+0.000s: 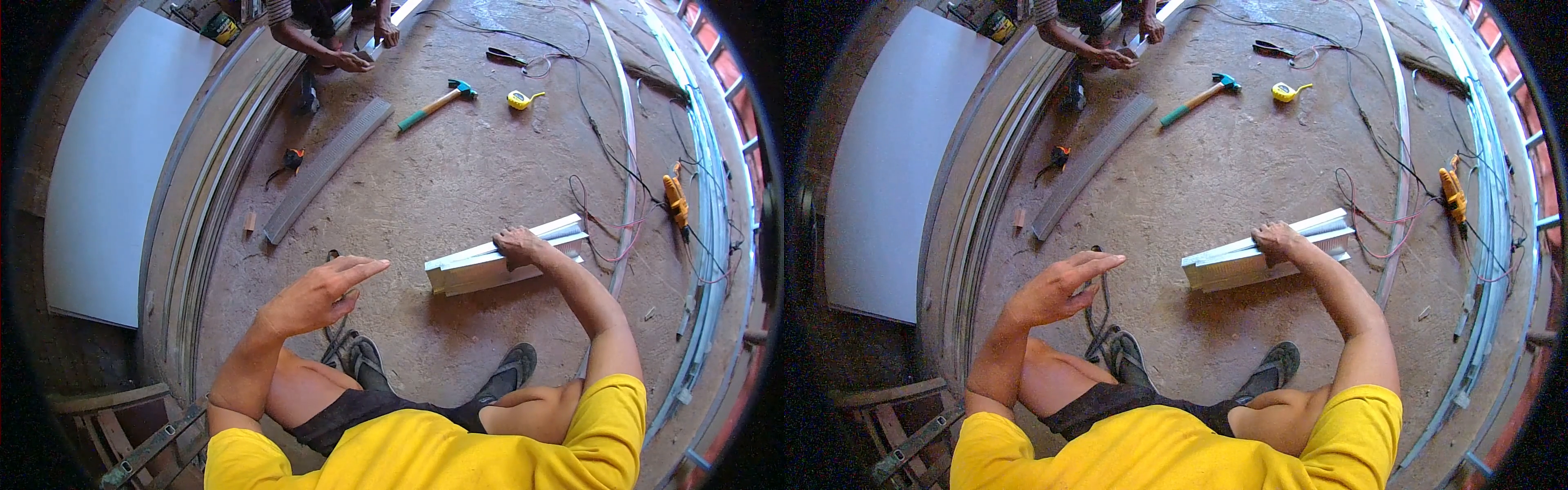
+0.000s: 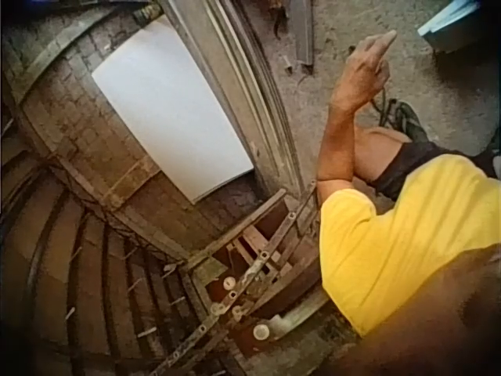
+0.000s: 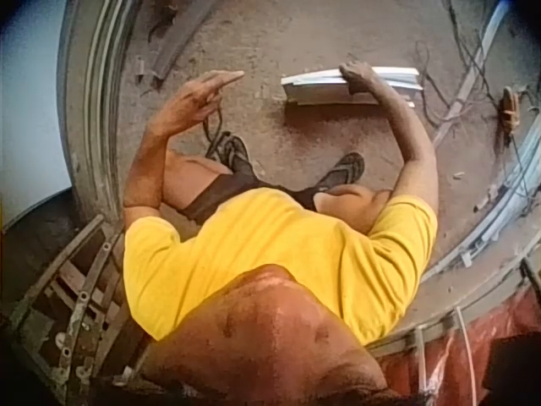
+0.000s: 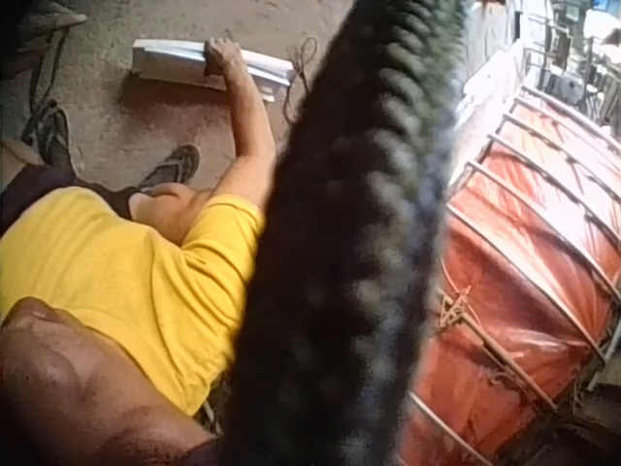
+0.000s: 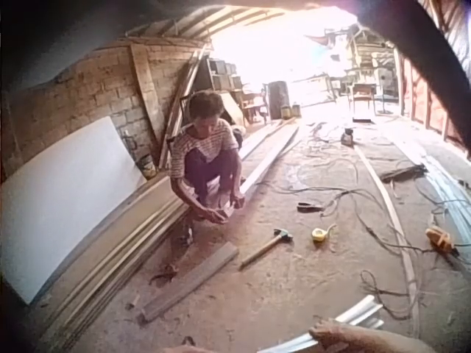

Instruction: The recorder is installing metal wall studs for a frame while an assistant cuts metal pieces with an angle grinder.

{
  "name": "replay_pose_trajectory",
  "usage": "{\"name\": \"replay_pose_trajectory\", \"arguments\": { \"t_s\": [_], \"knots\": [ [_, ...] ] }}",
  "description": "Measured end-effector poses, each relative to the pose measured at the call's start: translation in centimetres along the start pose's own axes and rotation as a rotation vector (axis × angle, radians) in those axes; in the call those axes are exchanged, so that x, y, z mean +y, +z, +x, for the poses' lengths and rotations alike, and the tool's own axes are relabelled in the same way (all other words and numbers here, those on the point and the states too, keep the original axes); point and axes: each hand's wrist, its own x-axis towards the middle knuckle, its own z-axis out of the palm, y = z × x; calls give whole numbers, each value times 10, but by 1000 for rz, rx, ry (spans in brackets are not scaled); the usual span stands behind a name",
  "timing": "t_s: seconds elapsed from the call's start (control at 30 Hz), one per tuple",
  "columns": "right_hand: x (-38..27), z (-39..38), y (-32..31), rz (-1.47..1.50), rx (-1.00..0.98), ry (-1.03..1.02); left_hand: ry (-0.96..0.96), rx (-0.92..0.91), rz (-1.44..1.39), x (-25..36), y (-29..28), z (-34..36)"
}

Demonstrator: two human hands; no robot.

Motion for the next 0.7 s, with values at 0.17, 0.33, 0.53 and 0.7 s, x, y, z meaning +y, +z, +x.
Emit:
{"name": "replay_pose_trajectory", "arguments": {
  "t_s": [0.17, 0.33, 0.53, 0.7],
  "knots": [
    [-1, -1, -2, 5, -5, 4, -3, -3, -4, 1, -1, 0],
    [-3, -2, -5, -4, -10, 3, 0, 3, -10, 3, -2, 0],
    [-2, -1, -2, 5, -17, 17, 28, 10, -1, 1, -1, 0],
    [-2, -2, -2, 2, 9, 0, -8, 14, -25, 2, 0, 0]
  ]
}}
